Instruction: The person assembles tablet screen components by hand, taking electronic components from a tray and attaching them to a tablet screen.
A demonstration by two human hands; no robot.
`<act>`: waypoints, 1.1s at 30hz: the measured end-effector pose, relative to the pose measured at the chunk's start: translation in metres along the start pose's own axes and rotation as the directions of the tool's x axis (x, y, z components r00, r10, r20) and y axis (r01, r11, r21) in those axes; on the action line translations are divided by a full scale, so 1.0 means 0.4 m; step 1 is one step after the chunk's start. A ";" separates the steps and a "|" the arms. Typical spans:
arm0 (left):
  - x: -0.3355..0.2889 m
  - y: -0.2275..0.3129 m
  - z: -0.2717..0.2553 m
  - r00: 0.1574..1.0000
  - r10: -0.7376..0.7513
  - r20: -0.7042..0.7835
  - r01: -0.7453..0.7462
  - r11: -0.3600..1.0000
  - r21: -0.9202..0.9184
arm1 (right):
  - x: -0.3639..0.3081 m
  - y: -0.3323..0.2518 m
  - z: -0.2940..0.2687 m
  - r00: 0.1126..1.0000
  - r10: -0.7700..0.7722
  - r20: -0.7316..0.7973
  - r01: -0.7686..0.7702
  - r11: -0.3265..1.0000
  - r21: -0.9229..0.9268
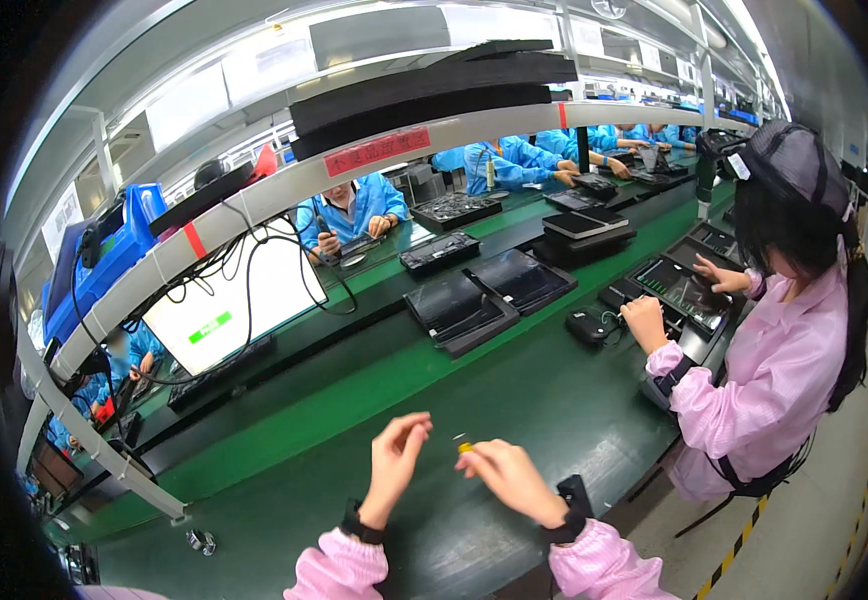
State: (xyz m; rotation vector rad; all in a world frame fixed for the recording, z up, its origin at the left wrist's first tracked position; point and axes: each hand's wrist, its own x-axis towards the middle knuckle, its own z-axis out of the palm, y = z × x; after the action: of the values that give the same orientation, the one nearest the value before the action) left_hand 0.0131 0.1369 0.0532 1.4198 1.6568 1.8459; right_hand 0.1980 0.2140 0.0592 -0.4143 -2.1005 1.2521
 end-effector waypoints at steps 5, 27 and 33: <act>0.221 -0.199 -0.025 0.999 -0.015 0.051 -0.004 0.934 0.358 | -0.164 0.060 -0.111 0.899 0.175 -0.401 -0.175 0.984 0.037; 0.436 -0.541 -0.010 0.993 0.084 0.086 -0.116 0.481 0.869 | -0.284 0.137 -0.020 0.760 0.068 -0.647 -0.357 0.875 -0.327; 0.452 -0.477 0.050 0.940 -0.319 -0.120 0.317 0.690 0.651 | -0.287 0.140 -0.023 0.749 0.056 -0.660 -0.347 0.882 -0.318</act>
State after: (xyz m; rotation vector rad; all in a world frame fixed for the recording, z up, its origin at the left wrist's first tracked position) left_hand -0.1303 0.3409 -0.0319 1.2168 2.5271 1.0834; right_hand 0.2858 0.1832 -0.0288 -1.1310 -1.7214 0.5969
